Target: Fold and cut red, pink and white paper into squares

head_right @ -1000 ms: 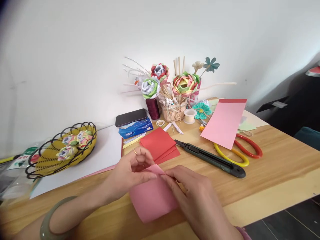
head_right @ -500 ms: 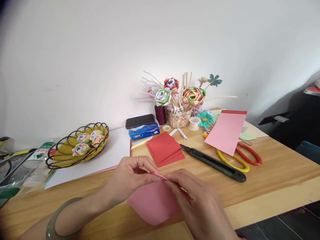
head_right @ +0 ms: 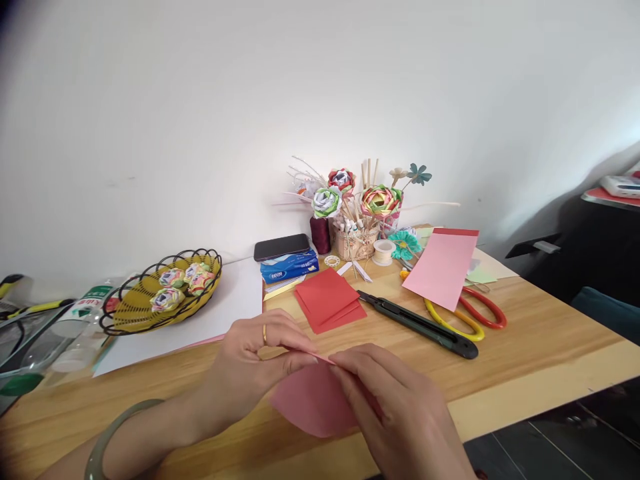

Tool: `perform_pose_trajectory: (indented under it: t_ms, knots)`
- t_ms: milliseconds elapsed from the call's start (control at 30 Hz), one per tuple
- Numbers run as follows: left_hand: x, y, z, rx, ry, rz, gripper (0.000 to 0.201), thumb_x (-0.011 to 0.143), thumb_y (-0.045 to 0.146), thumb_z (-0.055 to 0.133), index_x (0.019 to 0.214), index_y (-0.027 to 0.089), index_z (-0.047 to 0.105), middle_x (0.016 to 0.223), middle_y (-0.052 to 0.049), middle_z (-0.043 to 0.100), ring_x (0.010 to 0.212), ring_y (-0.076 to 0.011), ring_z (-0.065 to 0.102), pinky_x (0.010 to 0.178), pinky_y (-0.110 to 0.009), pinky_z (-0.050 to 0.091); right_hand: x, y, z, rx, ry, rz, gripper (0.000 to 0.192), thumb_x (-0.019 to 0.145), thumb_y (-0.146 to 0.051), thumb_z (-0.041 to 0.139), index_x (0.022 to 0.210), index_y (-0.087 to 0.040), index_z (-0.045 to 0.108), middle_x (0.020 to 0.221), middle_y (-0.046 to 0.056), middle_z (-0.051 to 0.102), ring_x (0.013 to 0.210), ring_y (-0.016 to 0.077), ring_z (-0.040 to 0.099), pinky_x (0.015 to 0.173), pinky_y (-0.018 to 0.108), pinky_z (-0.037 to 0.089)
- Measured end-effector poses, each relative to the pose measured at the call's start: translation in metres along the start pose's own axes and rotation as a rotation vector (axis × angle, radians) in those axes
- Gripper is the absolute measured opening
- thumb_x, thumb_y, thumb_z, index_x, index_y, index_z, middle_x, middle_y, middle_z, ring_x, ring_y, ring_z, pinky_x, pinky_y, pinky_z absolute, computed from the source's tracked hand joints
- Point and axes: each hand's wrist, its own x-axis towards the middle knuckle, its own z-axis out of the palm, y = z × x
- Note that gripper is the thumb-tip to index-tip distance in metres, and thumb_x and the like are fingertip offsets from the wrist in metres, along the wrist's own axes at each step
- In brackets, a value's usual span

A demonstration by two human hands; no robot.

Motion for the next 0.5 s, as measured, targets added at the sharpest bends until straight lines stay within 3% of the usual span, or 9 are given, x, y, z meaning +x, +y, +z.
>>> perform_pose_trajectory:
  t_ms: [333, 500]
  knots:
    - [0.001, 0.001, -0.002, -0.12, 0.029, -0.117, 0.006, 0.069, 0.021, 0.076, 0.065, 0.017, 0.073, 0.065, -0.002, 0.065, 0.064, -0.0133, 0.059, 0.06, -0.022, 0.047, -0.006, 0.009, -0.008, -0.004, 0.02, 0.094, 0.014, 0.082, -0.037, 0.061, 0.089, -0.026, 0.068, 0.082, 0.0, 0.071, 0.07, 0.0145, 0.067, 0.057, 0.019, 0.054]
    - [0.004, 0.0, -0.008, -0.189, 0.032, -0.068, 0.008, 0.067, 0.017, 0.077, 0.062, 0.018, 0.071, 0.064, -0.002, 0.067, 0.063, -0.0125, 0.059, 0.06, -0.022, 0.048, -0.006, 0.018, -0.016, 0.032, 0.009, 0.181, 0.016, 0.079, -0.04, 0.063, 0.08, -0.025, 0.067, 0.076, 0.0, 0.069, 0.068, 0.0153, 0.066, 0.058, 0.021, 0.054]
